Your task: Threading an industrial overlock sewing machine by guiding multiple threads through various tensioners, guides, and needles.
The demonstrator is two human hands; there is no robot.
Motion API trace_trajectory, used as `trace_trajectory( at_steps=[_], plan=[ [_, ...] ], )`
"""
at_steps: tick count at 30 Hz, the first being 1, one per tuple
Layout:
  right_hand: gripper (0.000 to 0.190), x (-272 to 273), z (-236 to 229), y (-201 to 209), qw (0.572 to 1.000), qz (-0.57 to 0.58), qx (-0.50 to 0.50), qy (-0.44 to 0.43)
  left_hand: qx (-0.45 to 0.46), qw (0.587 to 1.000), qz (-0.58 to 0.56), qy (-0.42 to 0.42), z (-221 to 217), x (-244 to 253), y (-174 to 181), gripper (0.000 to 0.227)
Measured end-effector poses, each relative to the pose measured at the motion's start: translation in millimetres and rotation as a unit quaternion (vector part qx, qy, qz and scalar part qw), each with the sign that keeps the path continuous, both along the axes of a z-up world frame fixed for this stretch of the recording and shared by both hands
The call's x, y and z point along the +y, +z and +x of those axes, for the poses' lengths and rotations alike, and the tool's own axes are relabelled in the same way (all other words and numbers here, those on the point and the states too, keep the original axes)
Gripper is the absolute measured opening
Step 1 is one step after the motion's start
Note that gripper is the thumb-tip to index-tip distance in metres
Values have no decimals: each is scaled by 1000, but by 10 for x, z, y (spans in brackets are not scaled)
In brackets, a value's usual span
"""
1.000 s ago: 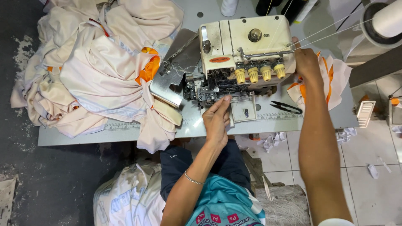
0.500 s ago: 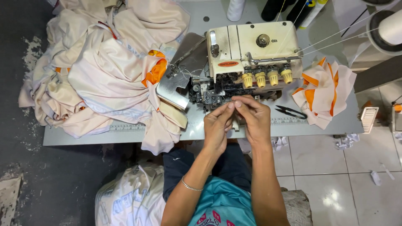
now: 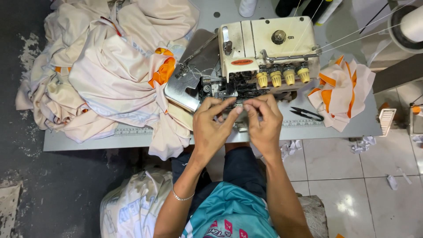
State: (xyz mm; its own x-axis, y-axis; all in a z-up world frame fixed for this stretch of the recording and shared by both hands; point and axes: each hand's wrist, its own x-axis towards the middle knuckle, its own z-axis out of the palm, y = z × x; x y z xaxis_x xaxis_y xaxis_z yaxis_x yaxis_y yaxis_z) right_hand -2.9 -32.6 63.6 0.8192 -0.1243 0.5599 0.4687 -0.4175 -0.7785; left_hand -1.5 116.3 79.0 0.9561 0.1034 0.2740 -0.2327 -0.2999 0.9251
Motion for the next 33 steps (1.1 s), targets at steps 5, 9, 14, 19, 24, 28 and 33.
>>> trace_trajectory(
  at_steps=[5,9,14,19,24,28,33],
  plan=[
    [10,28,28,-21,958,-190,-187,-105,1,999,-15,-29,57,-68,26,15],
    [8,-42,62,-83,934,-238,-238,-119,31,994,-87,-55,90,-76,-48,14],
    [8,-35,55,-114,935,-229,-246,-109,40,992,-101,-58,123,-74,-105,6],
    [23,44,48,-30,991,-15,-135,16,-4,999,7,-46,106,-35,116,10],
    [17,55,25,-148,994,25,-103,16,1,996,64,-60,97,-13,224,14],
    [12,92,1,-94,993,24,-118,9,1,993,95,-65,102,-14,224,15],
    [7,84,11,-156,994,22,-106,-5,-8,993,103,-62,112,-4,203,15]
  ],
)
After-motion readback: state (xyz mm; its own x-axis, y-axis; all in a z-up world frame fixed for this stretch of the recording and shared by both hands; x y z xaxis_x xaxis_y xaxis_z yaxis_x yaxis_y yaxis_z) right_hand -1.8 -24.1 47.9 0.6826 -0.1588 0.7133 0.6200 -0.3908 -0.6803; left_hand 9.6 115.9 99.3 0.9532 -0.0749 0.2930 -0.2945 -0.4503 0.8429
